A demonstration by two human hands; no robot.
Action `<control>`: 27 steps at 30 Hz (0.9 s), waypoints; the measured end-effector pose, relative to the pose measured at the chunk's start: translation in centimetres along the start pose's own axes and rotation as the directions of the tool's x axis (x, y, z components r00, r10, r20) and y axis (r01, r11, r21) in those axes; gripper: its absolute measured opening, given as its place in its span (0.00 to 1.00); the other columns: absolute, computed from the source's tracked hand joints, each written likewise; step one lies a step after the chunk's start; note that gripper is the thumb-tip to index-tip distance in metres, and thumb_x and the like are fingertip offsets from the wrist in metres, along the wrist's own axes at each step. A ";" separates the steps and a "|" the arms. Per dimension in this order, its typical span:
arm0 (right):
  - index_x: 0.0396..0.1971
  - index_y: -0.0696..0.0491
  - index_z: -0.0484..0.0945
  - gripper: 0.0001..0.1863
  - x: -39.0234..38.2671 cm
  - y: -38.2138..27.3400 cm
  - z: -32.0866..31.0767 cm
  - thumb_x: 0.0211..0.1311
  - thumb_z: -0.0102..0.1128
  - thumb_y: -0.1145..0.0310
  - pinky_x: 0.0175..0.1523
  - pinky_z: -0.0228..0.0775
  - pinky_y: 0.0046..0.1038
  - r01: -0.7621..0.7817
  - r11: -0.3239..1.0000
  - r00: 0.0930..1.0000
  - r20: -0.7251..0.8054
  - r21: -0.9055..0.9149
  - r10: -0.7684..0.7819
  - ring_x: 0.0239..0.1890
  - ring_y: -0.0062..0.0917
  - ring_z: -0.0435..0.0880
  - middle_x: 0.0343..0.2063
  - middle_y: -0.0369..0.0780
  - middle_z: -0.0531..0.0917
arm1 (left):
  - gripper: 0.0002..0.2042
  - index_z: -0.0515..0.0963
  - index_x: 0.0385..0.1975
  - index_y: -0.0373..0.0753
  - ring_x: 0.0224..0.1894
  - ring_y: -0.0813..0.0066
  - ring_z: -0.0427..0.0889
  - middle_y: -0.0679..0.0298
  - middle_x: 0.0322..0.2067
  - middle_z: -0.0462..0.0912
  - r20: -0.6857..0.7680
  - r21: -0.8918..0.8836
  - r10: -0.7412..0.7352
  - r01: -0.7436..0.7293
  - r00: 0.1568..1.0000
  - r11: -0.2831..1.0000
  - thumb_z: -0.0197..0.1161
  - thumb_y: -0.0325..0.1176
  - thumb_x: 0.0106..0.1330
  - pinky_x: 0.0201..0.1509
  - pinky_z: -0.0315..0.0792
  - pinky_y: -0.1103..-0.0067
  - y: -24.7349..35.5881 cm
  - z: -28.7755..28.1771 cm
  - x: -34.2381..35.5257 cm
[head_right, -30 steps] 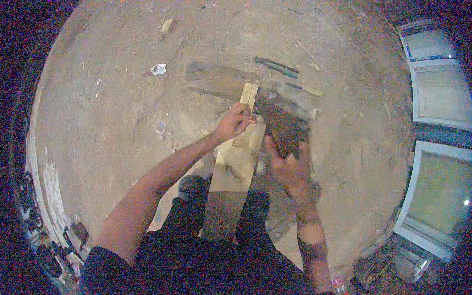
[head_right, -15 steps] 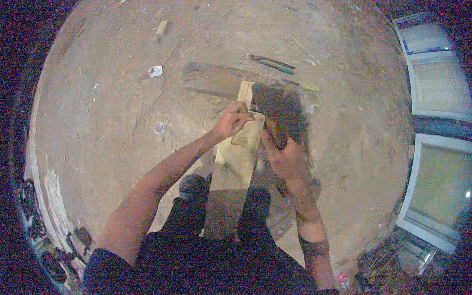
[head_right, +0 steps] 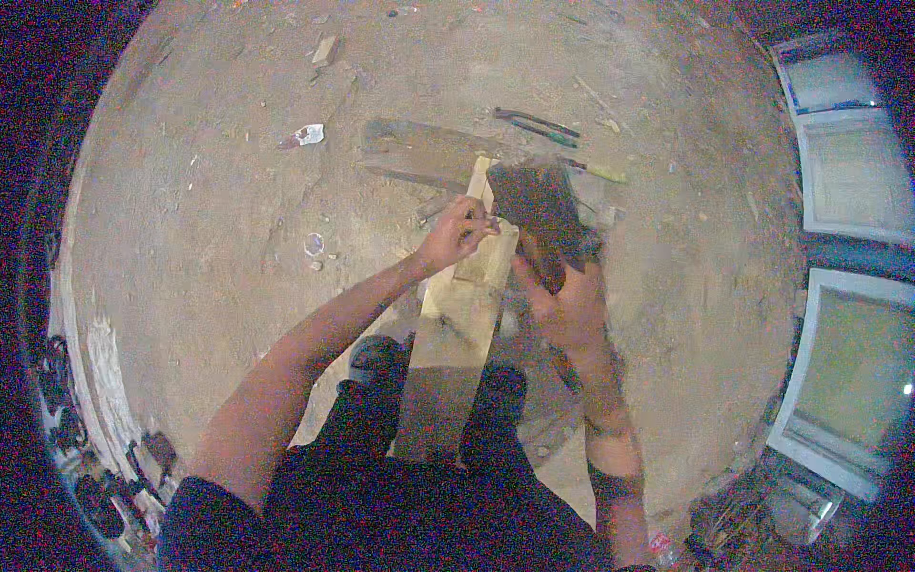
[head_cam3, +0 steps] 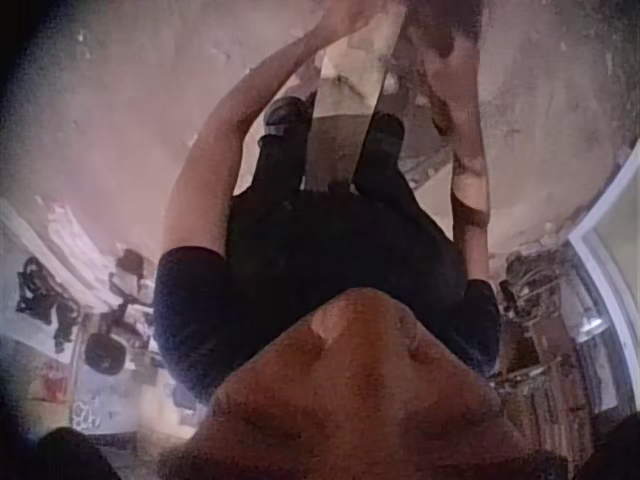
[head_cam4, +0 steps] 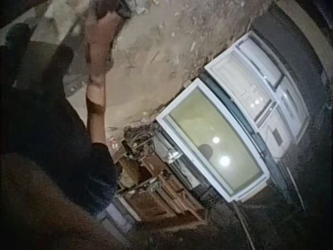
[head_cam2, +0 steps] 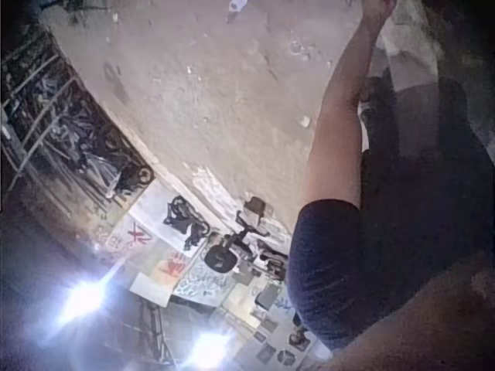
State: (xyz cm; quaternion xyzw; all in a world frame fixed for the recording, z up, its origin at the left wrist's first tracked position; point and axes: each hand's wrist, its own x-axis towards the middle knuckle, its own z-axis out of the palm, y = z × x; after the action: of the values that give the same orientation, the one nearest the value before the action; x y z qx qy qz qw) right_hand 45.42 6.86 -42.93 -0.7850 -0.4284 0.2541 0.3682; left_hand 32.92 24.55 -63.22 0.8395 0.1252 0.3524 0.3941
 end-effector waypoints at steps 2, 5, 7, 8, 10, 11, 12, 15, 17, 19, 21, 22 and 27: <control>0.26 0.57 0.78 0.14 -0.1 2.8 1.5 0.68 0.63 0.62 0.24 0.67 0.27 -0.013 0.985 1.000 -0.010 -0.169 0.012 0.17 0.20 0.75 0.15 0.34 0.78 | 0.02 0.86 0.31 0.41 0.43 0.59 0.75 0.61 0.32 0.75 -0.028 -0.028 0.003 -0.003 1.000 1.000 0.70 0.31 0.63 0.51 0.70 0.65 0.3 0.3 0.1; 0.26 0.57 0.79 0.14 0.0 4.6 2.9 0.68 0.63 0.63 0.25 0.68 0.28 -0.108 0.959 0.986 0.097 -0.261 0.138 0.18 0.21 0.77 0.16 0.36 0.79 | 0.04 0.85 0.30 0.39 0.42 0.58 0.75 0.61 0.32 0.75 0.019 -0.008 0.019 -0.019 1.000 1.000 0.71 0.31 0.62 0.50 0.70 0.65 -0.2 0.1 0.3; 0.27 0.58 0.79 0.14 -0.5 4.3 2.4 0.68 0.63 0.63 0.25 0.69 0.28 -0.257 0.965 0.948 0.178 -0.058 0.264 0.18 0.22 0.78 0.16 0.37 0.79 | 0.05 0.84 0.30 0.38 0.42 0.58 0.75 0.61 0.33 0.75 -0.013 -0.017 0.035 -0.035 0.999 0.999 0.72 0.31 0.62 0.49 0.70 0.65 -0.1 0.0 0.2; 0.27 0.58 0.79 0.14 -0.5 3.5 2.4 0.68 0.63 0.63 0.25 0.69 0.29 -0.326 0.945 0.926 0.209 0.026 0.314 0.18 0.22 0.78 0.16 0.37 0.79 | 0.04 0.85 0.30 0.39 0.42 0.58 0.75 0.61 0.33 0.75 -0.004 -0.036 0.027 -0.027 1.000 0.999 0.71 0.31 0.62 0.49 0.70 0.65 -0.1 -0.1 -0.2; 0.26 0.58 0.78 0.14 -0.3 -1.5 0.3 0.68 0.63 0.63 0.25 0.69 0.28 -0.426 0.895 0.896 0.203 0.134 0.396 0.18 0.21 0.78 0.16 0.37 0.79 | 0.03 0.86 0.32 0.40 0.42 0.58 0.75 0.61 0.33 0.75 -0.012 -0.054 0.020 -0.020 1.000 0.998 0.70 0.30 0.63 0.49 0.70 0.65 -0.2 -0.1 -0.4; 0.25 0.57 0.78 0.15 -0.4 -2.1 -0.6 0.69 0.63 0.64 0.24 0.68 0.28 -0.390 0.909 0.913 0.189 0.147 0.361 0.17 0.21 0.77 0.16 0.37 0.78 | 0.02 0.86 0.32 0.41 0.43 0.59 0.75 0.61 0.33 0.75 -0.022 -0.066 0.021 -0.022 1.000 0.998 0.70 0.30 0.63 0.49 0.70 0.65 0.2 0.1 0.0; 0.25 0.57 0.77 0.15 -0.3 -2.4 -1.3 0.69 0.63 0.64 0.24 0.68 0.27 -0.345 0.924 0.932 0.183 0.167 0.314 0.17 0.21 0.76 0.16 0.36 0.78 | 0.02 0.87 0.33 0.42 0.43 0.59 0.75 0.61 0.33 0.75 -0.033 -0.064 0.021 -0.023 0.999 0.998 0.70 0.30 0.63 0.49 0.70 0.65 0.1 0.0 -0.1; 0.23 0.56 0.75 0.16 -0.3 -3.2 -1.6 0.71 0.62 0.64 0.24 0.66 0.26 -0.237 0.945 0.966 0.158 0.227 0.204 0.17 0.19 0.75 0.16 0.34 0.76 | 0.04 0.88 0.35 0.44 0.44 0.59 0.75 0.61 0.34 0.75 0.016 -0.010 -0.011 0.011 1.000 1.000 0.69 0.29 0.64 0.50 0.70 0.64 -0.2 -0.2 -0.5; 0.23 0.55 0.75 0.17 -0.3 -0.4 0.2 0.70 0.62 0.63 0.25 0.66 0.27 -0.204 0.952 0.977 0.115 0.230 0.181 0.17 0.19 0.74 0.16 0.35 0.76 | 0.03 0.87 0.35 0.43 0.44 0.59 0.75 0.61 0.34 0.75 0.037 -0.018 -0.041 0.042 0.998 0.999 0.69 0.29 0.63 0.51 0.70 0.64 0.0 0.4 -0.5; 0.24 0.57 0.78 0.17 0.0 4.4 2.3 0.69 0.62 0.61 0.26 0.68 0.28 -0.073 0.987 0.992 0.089 -0.142 0.087 0.18 0.20 0.77 0.16 0.36 0.78 | 0.03 0.87 0.34 0.41 0.44 0.59 0.75 0.61 0.34 0.75 0.057 0.005 -0.036 0.036 0.998 0.999 0.69 0.29 0.63 0.51 0.70 0.64 -0.3 0.1 -0.2; 0.25 0.58 0.79 0.17 0.0 6.7 4.1 0.68 0.62 0.59 0.27 0.69 0.29 0.020 0.925 1.000 0.019 -0.379 -0.014 0.19 0.21 0.79 0.16 0.37 0.80 | 0.03 0.86 0.33 0.39 0.44 0.59 0.75 0.61 0.34 0.75 0.077 0.025 -0.004 0.003 0.997 1.000 0.70 0.29 0.62 0.51 0.70 0.64 -0.2 0.2 0.0; 0.26 0.58 0.80 0.16 -0.2 6.8 4.1 0.68 0.63 0.60 0.26 0.68 0.29 -0.032 0.957 0.998 0.038 -0.287 0.044 0.18 0.21 0.79 0.16 0.37 0.80 | 0.04 0.85 0.33 0.37 0.44 0.59 0.75 0.60 0.34 0.75 -0.009 -0.008 0.026 -0.026 1.000 1.000 0.71 0.29 0.62 0.51 0.70 0.65 0.0 0.1 -0.1; 0.30 0.58 0.81 0.13 1.1 -1.5 1.6 0.69 0.65 0.63 0.22 0.67 0.29 -0.097 0.994 0.993 0.078 0.046 0.093 0.17 0.21 0.79 0.17 0.37 0.80 | 0.05 0.85 0.33 0.38 0.43 0.58 0.75 0.59 0.33 0.75 0.026 -0.028 -0.016 0.017 1.000 0.999 0.70 0.32 0.65 0.50 0.71 0.65 0.0 -0.5 0.1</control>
State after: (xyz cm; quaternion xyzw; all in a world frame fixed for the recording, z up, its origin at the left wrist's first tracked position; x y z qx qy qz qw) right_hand 44.07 8.90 -42.75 -0.7849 -0.3979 0.3113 0.3587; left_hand 32.67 24.87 -62.93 0.8372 0.1221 0.3401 0.4105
